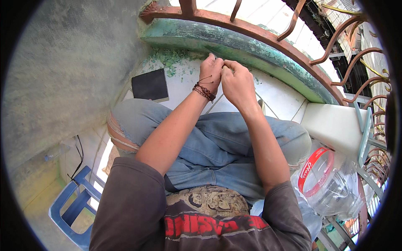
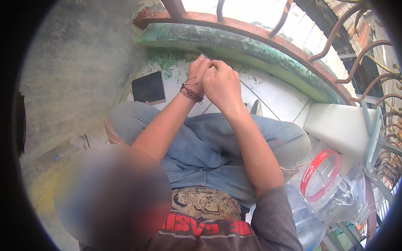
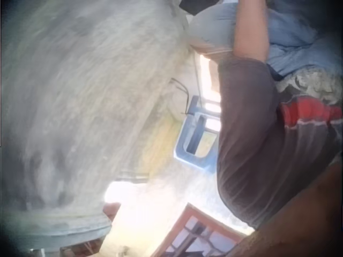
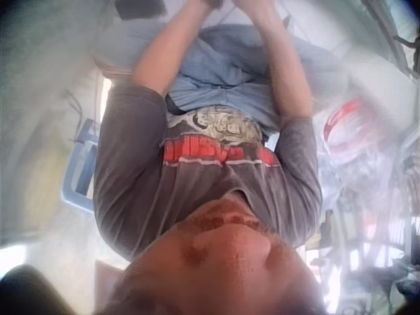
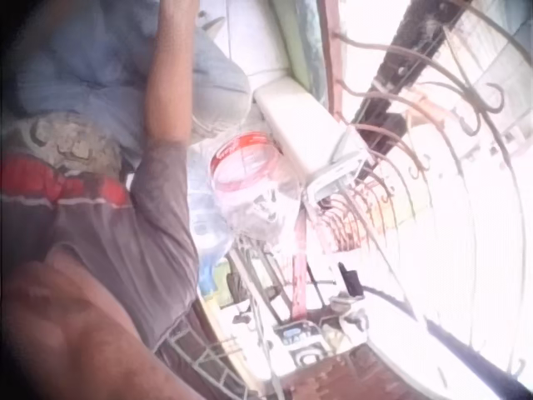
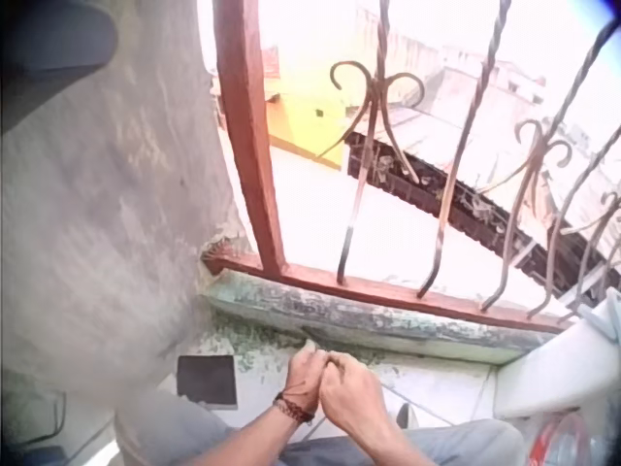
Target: The person scrapes old paint off a curved concrete wall and a metal railing using a metal scraper. They work on the railing first, then move to the wall, removing layers of green and yellow paint.
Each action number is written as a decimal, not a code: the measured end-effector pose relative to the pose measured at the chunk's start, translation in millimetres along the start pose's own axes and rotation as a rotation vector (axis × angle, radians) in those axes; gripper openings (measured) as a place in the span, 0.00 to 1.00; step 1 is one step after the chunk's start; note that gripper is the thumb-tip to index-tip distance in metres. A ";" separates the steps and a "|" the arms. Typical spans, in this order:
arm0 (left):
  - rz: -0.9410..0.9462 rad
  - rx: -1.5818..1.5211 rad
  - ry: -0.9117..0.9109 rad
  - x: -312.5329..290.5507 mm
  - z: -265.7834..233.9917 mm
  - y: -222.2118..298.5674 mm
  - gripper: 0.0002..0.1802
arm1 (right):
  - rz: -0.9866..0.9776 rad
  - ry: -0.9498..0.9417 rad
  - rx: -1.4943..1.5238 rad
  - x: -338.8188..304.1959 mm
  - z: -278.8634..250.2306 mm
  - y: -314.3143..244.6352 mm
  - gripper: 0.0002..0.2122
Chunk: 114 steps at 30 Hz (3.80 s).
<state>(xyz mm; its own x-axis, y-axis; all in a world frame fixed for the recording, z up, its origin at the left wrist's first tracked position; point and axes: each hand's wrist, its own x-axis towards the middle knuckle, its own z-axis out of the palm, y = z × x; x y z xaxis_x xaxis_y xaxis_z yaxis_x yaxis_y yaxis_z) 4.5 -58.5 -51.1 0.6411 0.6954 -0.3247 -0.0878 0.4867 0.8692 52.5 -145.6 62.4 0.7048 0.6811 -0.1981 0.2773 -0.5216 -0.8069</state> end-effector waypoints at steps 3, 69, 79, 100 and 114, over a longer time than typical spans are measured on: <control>0.000 0.051 0.030 2.0 -5.0 -0.9 0.07 | -0.042 0.012 -0.015 9.8 16.7 22.7 0.18; 0.033 0.007 -0.147 -32.0 76.6 14.6 0.14 | 0.184 -0.037 0.176 -20.9 -74.0 -5.8 0.18; 0.052 -0.123 -0.089 -43.3 82.5 36.8 0.12 | 0.112 -0.027 0.145 -22.5 -68.1 -12.0 0.18; 0.042 0.014 -0.115 -28.9 62.5 10.4 0.15 | 0.129 -0.066 0.113 -22.0 -60.5 -7.0 0.20; -0.195 -0.008 -0.097 -14.2 51.4 0.3 0.07 | 0.064 -0.076 -0.180 -7.5 -30.2 18.1 0.21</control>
<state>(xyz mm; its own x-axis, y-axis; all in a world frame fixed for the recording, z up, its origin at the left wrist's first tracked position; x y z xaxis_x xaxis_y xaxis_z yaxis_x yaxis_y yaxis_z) 34.5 -95.5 -27.0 0.7165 0.5340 -0.4488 0.0392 0.6116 0.7902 72.0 -175.6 66.1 0.6753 0.6770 -0.2926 0.3508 -0.6438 -0.6800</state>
